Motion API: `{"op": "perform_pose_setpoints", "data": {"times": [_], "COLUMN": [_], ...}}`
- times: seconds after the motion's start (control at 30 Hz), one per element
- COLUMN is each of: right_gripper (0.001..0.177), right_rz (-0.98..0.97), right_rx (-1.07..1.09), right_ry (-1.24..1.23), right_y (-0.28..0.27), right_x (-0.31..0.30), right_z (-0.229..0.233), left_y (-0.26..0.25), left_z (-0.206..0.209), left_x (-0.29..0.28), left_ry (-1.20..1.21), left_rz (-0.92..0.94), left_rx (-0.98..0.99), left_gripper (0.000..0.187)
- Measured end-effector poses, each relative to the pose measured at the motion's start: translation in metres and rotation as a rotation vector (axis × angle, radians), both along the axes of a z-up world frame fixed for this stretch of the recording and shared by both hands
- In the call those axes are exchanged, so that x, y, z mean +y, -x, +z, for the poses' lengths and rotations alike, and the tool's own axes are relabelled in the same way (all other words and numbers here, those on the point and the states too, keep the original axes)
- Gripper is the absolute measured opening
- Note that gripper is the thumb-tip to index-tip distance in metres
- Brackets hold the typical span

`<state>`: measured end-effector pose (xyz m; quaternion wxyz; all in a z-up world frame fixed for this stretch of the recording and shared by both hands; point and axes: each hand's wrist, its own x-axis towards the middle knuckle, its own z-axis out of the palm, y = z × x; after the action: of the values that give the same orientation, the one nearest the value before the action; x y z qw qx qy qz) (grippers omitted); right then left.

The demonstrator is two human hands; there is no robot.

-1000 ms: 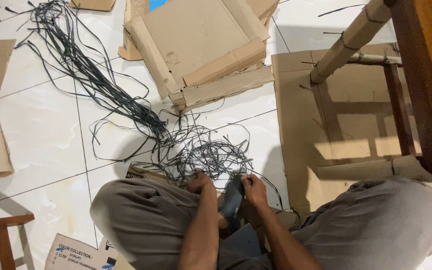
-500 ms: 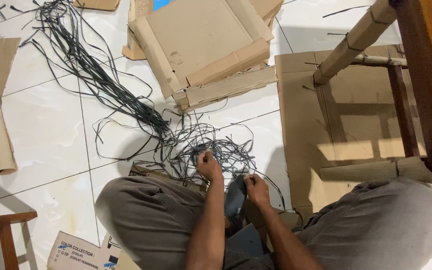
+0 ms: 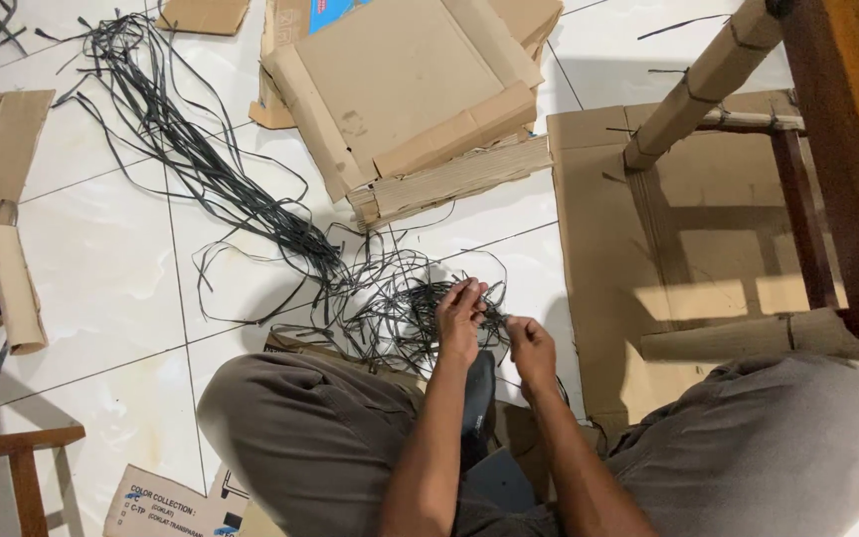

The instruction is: Wrapping a wooden chair leg with cardboard and securing it with plastic ties

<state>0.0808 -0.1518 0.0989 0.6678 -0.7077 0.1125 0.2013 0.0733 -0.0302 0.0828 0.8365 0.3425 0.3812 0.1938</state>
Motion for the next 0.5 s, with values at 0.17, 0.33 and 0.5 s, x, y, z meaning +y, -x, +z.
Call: {"op": "perform_pose_setpoints", "data": {"times": [0.17,0.33,0.5], "right_gripper": [0.019,0.031,0.019], "right_rz": [-0.099,0.002,0.135], "right_rx": [-0.078,-0.122,-0.185], "right_ry": [-0.128,-0.218,-0.063], "right_y": [-0.019,-0.025,-0.025], "right_x": [-0.003,-0.008,-0.026], "right_z": [0.028,0.047,0.007], "left_y": [-0.01,-0.019,-0.028], "left_z": [0.005,0.019,0.013], "left_x": [-0.001,-0.01,-0.011], "left_ry": [0.088,0.114,0.111], "left_rz": [-0.129,-0.238,-0.142], "left_rx": [-0.052,-0.082,-0.101], "left_gripper": [0.013,0.013,0.011]}}
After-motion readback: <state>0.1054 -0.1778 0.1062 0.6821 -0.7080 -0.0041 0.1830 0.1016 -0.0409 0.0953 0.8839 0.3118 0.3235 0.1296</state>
